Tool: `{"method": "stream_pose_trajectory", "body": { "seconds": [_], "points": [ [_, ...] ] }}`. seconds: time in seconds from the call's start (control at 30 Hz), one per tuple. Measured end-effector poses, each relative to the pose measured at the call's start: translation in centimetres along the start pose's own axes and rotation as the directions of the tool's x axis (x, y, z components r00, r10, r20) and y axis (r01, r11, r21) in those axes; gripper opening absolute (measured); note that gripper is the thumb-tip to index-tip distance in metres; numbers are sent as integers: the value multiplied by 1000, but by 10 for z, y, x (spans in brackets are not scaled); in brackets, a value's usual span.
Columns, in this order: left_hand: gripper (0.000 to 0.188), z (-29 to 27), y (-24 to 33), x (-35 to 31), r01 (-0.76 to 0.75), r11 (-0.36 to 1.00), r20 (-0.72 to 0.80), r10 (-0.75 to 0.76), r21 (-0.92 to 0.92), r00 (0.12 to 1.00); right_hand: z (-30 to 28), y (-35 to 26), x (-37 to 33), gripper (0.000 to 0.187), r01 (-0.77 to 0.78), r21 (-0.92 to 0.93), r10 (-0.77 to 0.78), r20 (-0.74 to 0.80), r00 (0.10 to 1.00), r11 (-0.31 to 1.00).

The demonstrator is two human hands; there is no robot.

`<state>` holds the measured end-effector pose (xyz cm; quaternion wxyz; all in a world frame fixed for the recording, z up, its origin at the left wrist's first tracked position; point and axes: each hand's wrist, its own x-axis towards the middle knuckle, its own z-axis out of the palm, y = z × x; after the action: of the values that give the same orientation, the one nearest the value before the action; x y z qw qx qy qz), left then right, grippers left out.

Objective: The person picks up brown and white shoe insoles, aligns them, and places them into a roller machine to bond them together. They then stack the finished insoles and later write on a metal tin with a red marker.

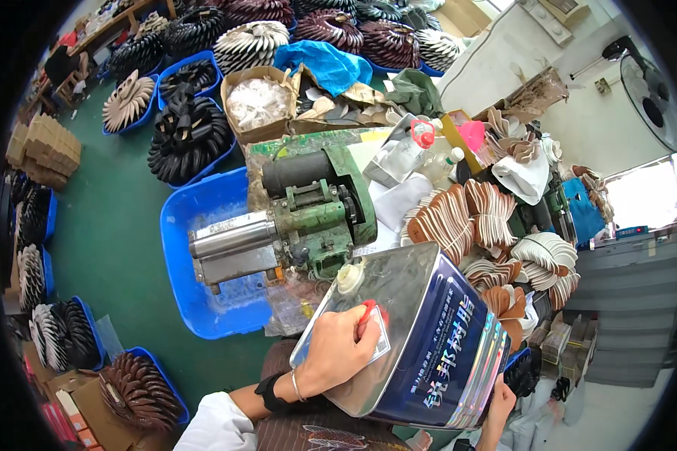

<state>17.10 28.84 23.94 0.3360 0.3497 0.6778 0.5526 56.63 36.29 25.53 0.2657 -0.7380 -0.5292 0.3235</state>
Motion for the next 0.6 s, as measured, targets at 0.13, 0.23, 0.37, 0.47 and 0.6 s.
{"method": "stream_pose_trajectory", "body": {
  "seconds": [0.13, 0.23, 0.37, 0.47, 0.6],
  "points": [
    [28, -4, 2, 4, 32, 998, 4, -32, -51, 999, -12, -23, 2, 45, 14, -33, -15, -21, 1000, 999],
    [27, -12, 3, 6, 61, 993, -40, -66, -102, 997, -11, -59, -1, 44, 79, -96, -75, 46, 996, 992],
    [27, -16, -2, 9, 89, 983, -32, -95, -158, 995, -13, -73, 0, 43, 76, -103, -76, 3, 997, 992],
    [26, -22, -3, 10, 131, 972, 21, -130, -193, 991, -21, -80, 2, 43, 82, -142, -83, -4, 997, 987],
    [27, -25, -9, 9, 130, 964, -7, -135, -230, 991, -27, -93, 5, 42, 80, -159, -78, 19, 997, 984]
  ]
}}
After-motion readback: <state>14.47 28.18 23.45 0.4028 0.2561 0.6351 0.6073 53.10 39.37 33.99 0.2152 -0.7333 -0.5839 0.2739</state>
